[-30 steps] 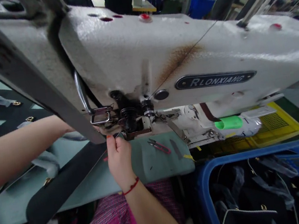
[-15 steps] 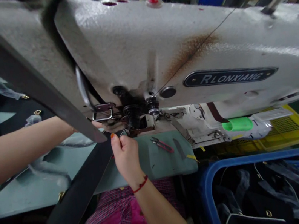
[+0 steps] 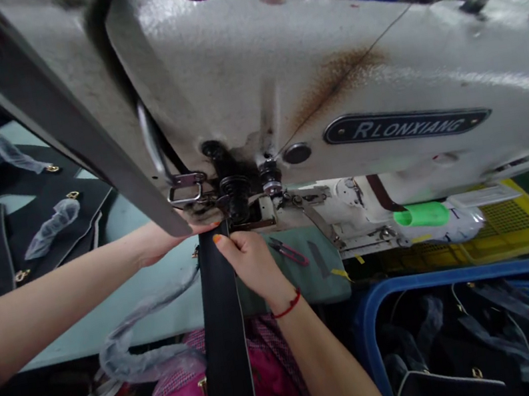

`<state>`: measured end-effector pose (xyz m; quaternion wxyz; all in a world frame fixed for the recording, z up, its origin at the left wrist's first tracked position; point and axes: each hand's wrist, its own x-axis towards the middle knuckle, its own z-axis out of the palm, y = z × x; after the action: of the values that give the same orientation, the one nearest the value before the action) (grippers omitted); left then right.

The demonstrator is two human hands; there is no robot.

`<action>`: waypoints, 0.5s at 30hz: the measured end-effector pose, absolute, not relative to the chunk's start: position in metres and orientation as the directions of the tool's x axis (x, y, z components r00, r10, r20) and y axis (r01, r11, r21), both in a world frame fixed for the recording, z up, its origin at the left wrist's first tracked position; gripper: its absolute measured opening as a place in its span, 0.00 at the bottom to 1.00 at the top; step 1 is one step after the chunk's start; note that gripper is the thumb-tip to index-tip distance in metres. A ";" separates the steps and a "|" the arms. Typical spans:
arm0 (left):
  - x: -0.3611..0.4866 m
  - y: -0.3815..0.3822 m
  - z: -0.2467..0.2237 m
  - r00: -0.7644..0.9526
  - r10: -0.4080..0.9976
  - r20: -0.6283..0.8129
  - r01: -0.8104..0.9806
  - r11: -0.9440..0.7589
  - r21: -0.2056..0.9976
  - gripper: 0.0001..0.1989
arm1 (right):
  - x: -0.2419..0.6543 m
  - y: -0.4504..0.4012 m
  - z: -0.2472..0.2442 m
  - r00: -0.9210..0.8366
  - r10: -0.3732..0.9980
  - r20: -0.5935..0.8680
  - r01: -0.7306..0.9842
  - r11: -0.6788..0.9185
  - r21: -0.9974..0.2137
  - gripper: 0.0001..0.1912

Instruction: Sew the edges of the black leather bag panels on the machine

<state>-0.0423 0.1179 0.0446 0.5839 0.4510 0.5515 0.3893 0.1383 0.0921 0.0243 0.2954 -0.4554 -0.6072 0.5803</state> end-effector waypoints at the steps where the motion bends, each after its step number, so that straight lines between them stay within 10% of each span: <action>1: -0.045 0.119 0.039 0.126 0.951 -0.281 0.050 0.277 0.959 0.15 | 0.138 0.092 0.025 -0.416 0.893 -0.174 0.205 -0.094 -0.974 0.23; 8: -0.086 0.100 -0.016 -0.018 1.000 0.006 0.264 -0.001 0.964 0.17 | 0.144 0.085 0.031 -0.420 0.891 -0.174 0.271 -0.060 -0.961 0.25; 15: -0.069 0.032 -0.034 0.019 0.997 -0.069 0.278 0.061 0.959 0.31 | 0.155 0.055 0.031 -0.451 0.851 -0.270 0.318 -0.129 -0.939 0.27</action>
<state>-0.0690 0.0318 -0.0344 0.4483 0.5553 0.5741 0.4013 0.1550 0.0555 0.0308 0.2275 -0.4718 -0.6193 0.5849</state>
